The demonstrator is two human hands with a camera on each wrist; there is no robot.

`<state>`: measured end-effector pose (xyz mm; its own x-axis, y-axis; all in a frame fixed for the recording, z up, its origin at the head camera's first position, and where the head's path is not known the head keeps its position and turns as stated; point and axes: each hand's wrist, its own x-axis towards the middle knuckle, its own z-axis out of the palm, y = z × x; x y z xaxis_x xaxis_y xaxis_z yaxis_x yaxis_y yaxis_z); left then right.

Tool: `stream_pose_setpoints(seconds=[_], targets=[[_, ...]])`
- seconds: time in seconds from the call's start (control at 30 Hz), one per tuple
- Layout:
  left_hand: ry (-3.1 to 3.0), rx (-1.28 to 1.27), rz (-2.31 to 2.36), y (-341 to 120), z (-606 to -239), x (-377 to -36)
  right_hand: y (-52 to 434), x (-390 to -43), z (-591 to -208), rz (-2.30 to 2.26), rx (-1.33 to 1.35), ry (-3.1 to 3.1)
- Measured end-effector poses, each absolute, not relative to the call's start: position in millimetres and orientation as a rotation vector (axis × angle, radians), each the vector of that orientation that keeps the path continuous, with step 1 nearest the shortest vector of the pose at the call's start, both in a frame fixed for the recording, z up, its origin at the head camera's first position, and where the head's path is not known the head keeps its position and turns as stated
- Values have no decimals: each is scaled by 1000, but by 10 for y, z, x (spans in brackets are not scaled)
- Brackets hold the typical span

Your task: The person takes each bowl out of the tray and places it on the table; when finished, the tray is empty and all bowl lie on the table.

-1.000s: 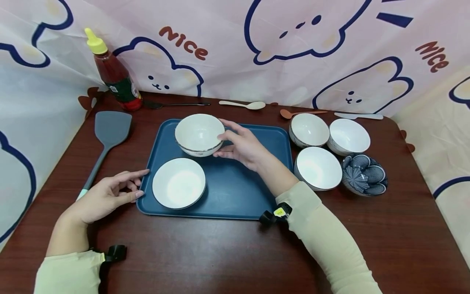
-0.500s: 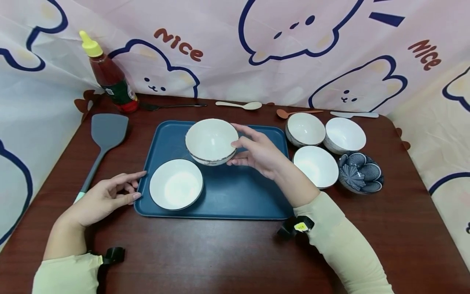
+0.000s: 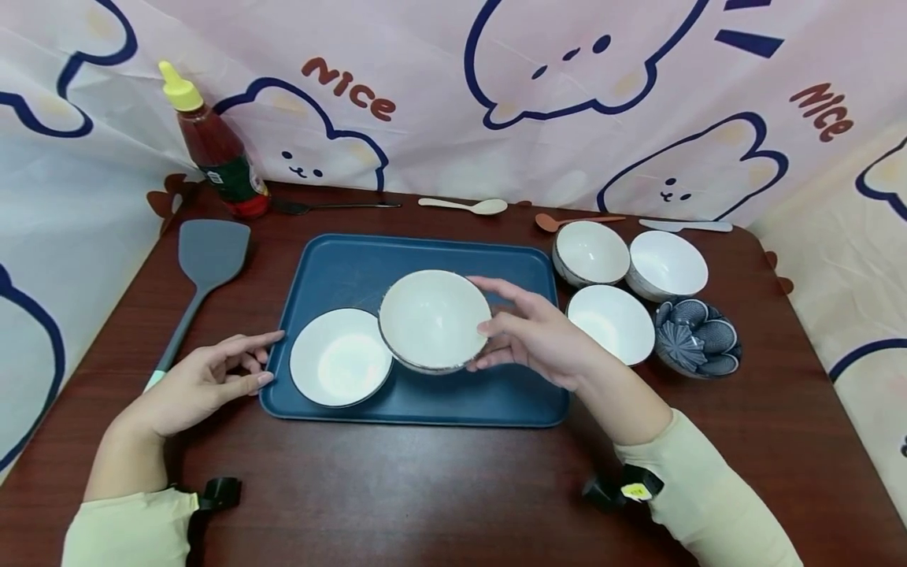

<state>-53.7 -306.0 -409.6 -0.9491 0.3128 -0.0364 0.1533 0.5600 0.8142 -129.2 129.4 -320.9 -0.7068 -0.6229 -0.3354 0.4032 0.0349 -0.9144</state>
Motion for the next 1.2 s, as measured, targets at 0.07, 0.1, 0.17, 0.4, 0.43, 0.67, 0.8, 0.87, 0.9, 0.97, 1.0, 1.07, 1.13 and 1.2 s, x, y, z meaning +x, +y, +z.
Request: stream_pose_setpoints(seconds=[0.07, 0.1, 0.17, 0.4, 0.43, 0.67, 0.8, 0.87, 0.9, 0.97, 1.0, 1.07, 1.13, 1.2], targets=[[2614, 391, 1336, -3056, -4098, -540, 1374, -1238, -3222, -1758, -237, 1552], [2614, 388, 1335, -3055, -4099, -541, 1415, -1213, -3232, -1755, -246, 1540], [2612, 387, 1338, -3055, -4102, -544, 1497, -1167, -3257, -1748, -261, 1520], [2610, 391, 1347, -3057, -4107, -534, 1749, -1050, -3343, -1711, -307, 1520], [2606, 392, 1351, -3054, -4108, -532, 1792, -1032, -3355, -1701, -313, 1521], [2606, 397, 1354, -3046, -4101, -537, 2139, -876, -3408, -1627, -377, 1521], [2617, 408, 1341, -3063, -4093, -540, 2337, -813, -3431, -1594, -449, 1536], [2617, 413, 1339, -3067, -4095, -539, 2441, -796, -3438, -1583, -481, 1549], [2619, 415, 1337, -3069, -4098, -538, 2492, -791, -3439, -1578, -493, 1552], [2620, 402, 1336, -3069, -4103, -532, 2591, -786, -3439, -1567, -506, 1558], [2621, 391, 1337, -3067, -4105, -527, 2637, -784, -3439, -1562, -512, 1559], [2623, 386, 1331, -3068, -4109, -522, 2731, -781, -3442, -1548, -509, 1563], [2625, 385, 1331, -3065, -4109, -522, 2825, -778, -3456, -1536, -509, 1568], [2627, 395, 1327, -3067, -4107, -525, 2922, -779, -3487, -1531, -506, 1564]])
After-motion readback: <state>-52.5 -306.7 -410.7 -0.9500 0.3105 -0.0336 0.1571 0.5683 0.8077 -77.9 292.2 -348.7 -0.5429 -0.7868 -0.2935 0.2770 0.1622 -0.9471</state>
